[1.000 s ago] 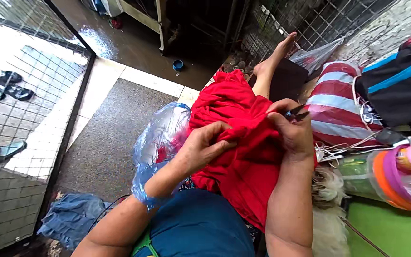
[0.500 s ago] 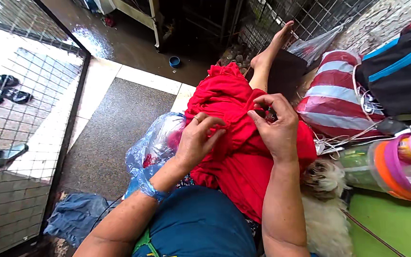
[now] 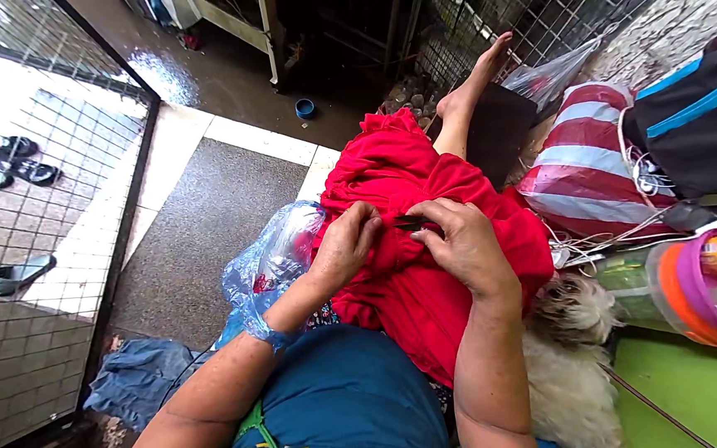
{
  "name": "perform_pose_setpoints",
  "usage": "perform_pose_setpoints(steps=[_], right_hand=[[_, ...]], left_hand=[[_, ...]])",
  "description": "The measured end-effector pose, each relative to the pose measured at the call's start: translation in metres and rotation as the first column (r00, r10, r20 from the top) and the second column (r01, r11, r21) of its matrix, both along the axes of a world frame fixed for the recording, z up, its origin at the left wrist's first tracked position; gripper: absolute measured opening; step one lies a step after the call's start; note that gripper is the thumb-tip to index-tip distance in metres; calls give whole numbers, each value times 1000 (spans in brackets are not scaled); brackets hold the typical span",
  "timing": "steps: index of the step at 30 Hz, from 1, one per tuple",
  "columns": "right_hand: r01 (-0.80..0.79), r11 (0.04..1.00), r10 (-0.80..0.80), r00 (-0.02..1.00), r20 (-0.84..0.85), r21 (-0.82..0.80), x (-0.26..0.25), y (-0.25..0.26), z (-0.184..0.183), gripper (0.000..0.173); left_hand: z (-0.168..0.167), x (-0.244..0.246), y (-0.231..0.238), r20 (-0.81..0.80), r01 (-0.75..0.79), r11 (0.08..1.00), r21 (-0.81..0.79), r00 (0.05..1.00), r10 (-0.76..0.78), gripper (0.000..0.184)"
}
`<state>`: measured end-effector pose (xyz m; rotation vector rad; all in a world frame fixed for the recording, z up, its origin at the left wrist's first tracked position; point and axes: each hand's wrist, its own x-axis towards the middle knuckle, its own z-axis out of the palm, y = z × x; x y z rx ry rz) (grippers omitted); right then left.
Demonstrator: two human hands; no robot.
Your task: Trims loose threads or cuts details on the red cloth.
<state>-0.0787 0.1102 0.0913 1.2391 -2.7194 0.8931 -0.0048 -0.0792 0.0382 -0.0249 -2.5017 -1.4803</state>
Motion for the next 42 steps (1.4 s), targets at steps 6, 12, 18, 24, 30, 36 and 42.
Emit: perform_pose_setpoints(steps=[6, 12, 18, 24, 30, 36, 42], right_hand=[[38, 998, -31, 993, -112, 59, 4, -10, -3, 15], [101, 994, -102, 994, -34, -36, -3, -8, -6, 16], [2, 998, 0, 999, 47, -59, -8, -4, -9, 15], [381, 540, -106, 916, 388, -751, -31, 35, -2, 11], [469, 674, -546, 836, 42, -571, -4, 13, 4, 41], [-64, 997, 68, 987, 148, -33, 46, -100, -32, 61], [-184, 981, 193, 891, 411, -61, 33, -78, -32, 12]], left_hand=[[1, 2, 3, -98, -19, 995, -102, 995, 9, 17], [17, 12, 2, -21, 139, 989, -51, 990, -140, 21], [47, 36, 18, 59, 634, 772, 36, 770, -635, 30], [57, 54, 16, 83, 763, 644, 54, 639, -764, 27], [61, 59, 32, 96, 841, 539, 49, 533, -840, 25], [70, 71, 13, 61, 790, 610, -60, 613, -788, 24], [52, 85, -54, 540, 410, 831, -376, 826, -163, 24]])
